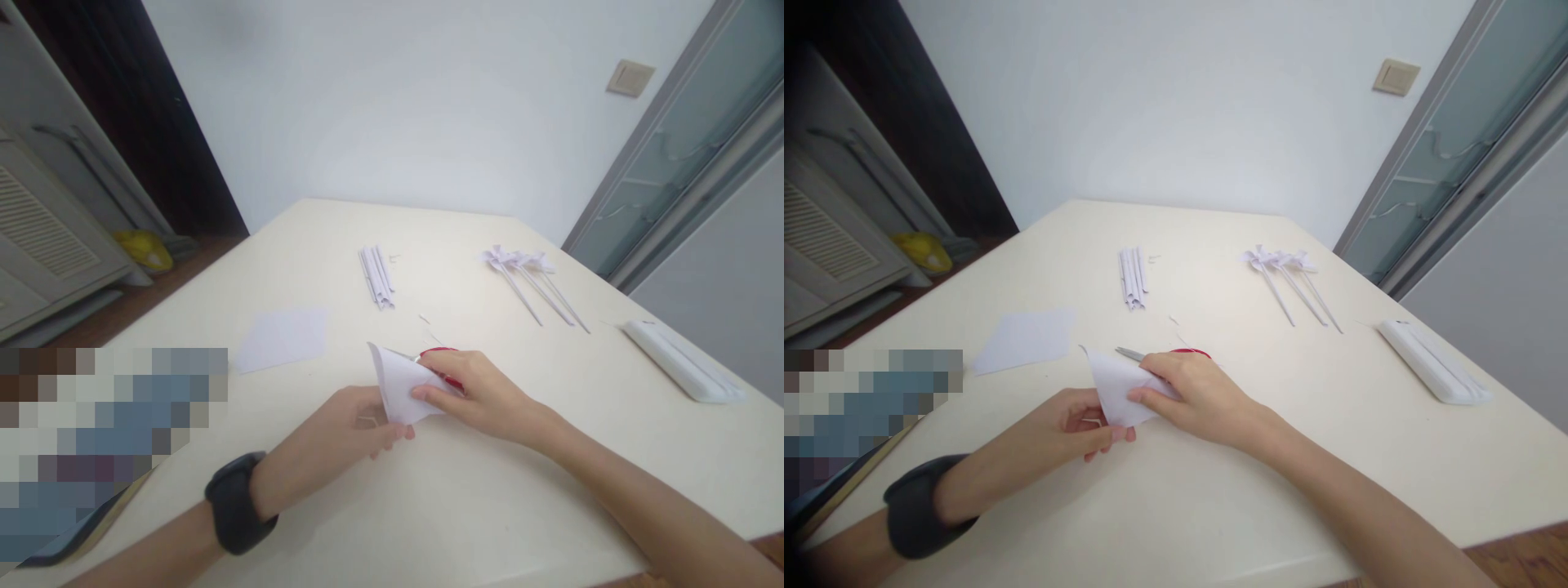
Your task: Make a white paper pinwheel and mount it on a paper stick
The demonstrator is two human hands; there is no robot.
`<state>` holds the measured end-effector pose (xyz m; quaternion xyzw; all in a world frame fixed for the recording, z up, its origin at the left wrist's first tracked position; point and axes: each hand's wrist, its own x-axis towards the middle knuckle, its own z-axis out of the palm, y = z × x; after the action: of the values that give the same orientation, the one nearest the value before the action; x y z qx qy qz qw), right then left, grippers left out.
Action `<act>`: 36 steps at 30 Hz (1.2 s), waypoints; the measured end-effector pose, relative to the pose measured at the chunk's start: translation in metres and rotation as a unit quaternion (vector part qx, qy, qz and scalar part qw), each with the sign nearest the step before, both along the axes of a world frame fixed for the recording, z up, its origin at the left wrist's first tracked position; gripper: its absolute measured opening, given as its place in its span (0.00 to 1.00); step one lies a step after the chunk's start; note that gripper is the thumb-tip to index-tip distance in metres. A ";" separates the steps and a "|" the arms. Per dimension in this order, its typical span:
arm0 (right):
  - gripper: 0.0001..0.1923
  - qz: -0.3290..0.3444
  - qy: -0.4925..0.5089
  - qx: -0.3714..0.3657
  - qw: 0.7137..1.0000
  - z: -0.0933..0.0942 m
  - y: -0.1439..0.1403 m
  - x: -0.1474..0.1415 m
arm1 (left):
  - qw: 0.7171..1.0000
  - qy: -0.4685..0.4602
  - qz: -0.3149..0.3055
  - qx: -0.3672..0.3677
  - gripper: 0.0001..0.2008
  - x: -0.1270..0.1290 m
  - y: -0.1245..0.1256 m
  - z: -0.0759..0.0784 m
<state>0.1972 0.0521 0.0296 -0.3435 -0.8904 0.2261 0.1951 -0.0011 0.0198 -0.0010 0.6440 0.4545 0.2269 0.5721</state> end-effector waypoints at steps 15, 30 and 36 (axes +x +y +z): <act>0.04 -0.026 0.045 -0.039 0.998 -0.003 0.004 0.000 | 0.999 -0.024 0.005 -0.022 0.09 0.000 0.001 0.006; 0.08 -0.075 0.046 -0.051 0.995 -0.007 0.001 -0.003 | 0.999 -0.029 0.038 -0.015 0.12 0.002 0.002 0.007; 0.09 -0.090 0.047 -0.050 0.994 -0.007 -0.001 -0.004 | 0.998 -0.038 0.038 -0.018 0.14 0.003 0.001 0.008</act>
<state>0.1929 0.0515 0.0223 -0.4207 -0.8332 0.2680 0.2388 0.0015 0.0208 0.0065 0.6068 0.4603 0.2643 0.5917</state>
